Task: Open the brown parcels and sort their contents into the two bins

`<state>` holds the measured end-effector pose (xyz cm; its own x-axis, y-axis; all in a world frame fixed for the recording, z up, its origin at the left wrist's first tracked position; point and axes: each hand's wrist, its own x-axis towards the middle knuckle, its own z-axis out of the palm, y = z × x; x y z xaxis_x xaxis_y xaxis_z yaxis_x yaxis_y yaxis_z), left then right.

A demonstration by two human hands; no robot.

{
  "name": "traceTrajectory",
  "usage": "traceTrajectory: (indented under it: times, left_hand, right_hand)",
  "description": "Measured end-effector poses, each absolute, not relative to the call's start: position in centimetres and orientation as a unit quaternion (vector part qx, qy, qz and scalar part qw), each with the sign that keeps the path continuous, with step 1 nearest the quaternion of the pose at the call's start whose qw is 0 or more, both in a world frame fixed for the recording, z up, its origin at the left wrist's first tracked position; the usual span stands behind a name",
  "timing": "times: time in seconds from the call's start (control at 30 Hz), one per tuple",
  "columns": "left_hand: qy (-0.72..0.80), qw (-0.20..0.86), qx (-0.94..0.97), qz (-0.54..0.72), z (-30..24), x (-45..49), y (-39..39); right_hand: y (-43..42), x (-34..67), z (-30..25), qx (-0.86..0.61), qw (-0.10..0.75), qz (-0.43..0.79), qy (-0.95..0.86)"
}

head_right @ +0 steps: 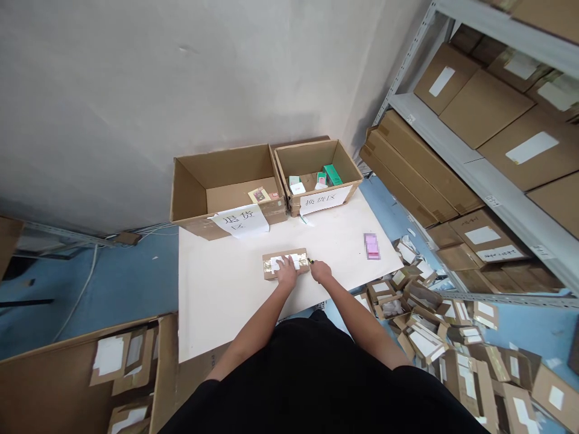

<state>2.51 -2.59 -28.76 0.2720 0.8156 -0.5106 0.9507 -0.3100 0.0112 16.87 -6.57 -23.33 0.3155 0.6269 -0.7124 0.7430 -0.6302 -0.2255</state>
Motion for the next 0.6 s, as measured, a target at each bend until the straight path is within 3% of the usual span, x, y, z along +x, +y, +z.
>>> traceTrajectory:
  times: [0.37,0.6]
  left_hand:
    - [0.560,0.159,0.783,-0.218,-28.9,2.5,-2.6]
    - [0.536,0.193,0.805,-0.165,-27.1,0.1,1.1]
  right_hand:
    - [-9.6,16.4,-24.4,0.817,0.059,-0.380,0.429]
    - [-10.4,17.3,-25.9,0.846,-0.117,-0.416,0.313]
